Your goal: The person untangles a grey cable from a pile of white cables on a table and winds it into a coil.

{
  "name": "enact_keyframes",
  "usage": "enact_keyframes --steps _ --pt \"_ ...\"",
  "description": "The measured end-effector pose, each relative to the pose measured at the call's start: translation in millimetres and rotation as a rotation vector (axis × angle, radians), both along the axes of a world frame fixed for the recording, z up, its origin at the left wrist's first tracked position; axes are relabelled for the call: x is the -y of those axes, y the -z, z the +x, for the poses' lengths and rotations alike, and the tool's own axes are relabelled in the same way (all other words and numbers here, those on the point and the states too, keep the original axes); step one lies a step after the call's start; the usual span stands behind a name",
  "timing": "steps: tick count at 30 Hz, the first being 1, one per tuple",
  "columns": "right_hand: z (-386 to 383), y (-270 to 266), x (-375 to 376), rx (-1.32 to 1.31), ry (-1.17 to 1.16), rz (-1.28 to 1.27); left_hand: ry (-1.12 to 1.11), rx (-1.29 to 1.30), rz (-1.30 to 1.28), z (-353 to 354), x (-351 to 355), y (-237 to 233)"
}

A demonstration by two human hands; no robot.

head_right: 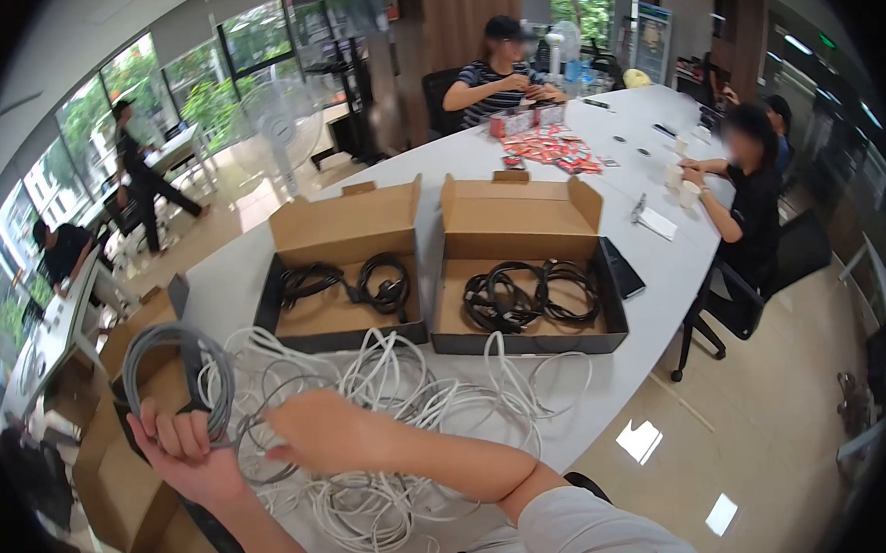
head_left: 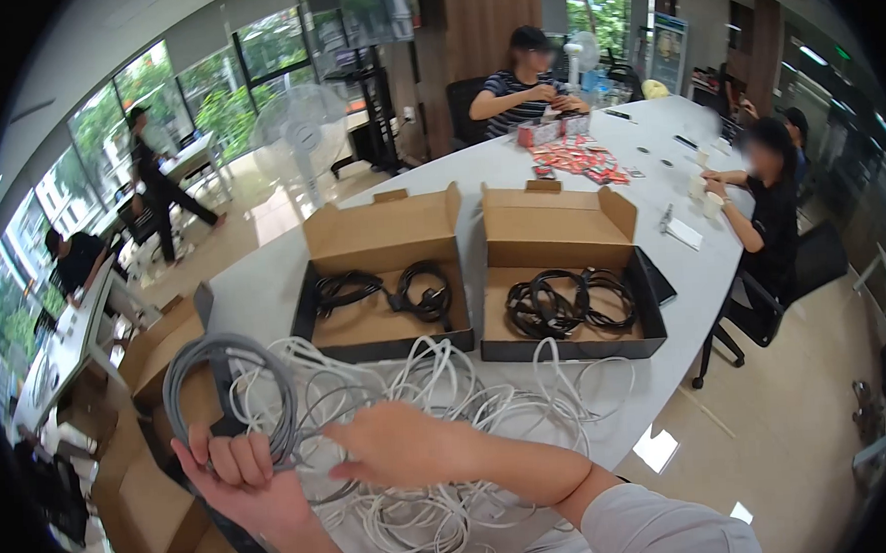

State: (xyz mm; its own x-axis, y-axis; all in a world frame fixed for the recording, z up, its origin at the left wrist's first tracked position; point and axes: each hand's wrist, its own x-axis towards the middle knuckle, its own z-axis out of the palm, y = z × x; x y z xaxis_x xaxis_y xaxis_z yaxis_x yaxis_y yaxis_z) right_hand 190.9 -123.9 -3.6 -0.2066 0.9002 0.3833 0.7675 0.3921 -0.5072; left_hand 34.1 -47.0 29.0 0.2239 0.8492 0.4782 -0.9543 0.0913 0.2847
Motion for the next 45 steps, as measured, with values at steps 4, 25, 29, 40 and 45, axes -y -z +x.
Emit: enact_keyframes --steps 4,25,29,40,45 --pt "7 9 -13 0.079 0.012 -0.032 0.115 0.062 0.08 -10 -9 0" --pt "-19 4 -41 -2.043 -0.372 -0.743 0.086 0.073 0.001 -7 -15 7" --pt "-11 -3 -41 -2.267 -0.29 -0.527 -0.009 -0.013 0.017 1 -11 7" --pt "27 -1 -45 -1.433 0.086 0.076 0.411 -0.061 0.033 9 -12 13" --pt "21 -19 -36 -1.479 -0.03 0.022 0.515 -0.184 0.06 8 -12 13"
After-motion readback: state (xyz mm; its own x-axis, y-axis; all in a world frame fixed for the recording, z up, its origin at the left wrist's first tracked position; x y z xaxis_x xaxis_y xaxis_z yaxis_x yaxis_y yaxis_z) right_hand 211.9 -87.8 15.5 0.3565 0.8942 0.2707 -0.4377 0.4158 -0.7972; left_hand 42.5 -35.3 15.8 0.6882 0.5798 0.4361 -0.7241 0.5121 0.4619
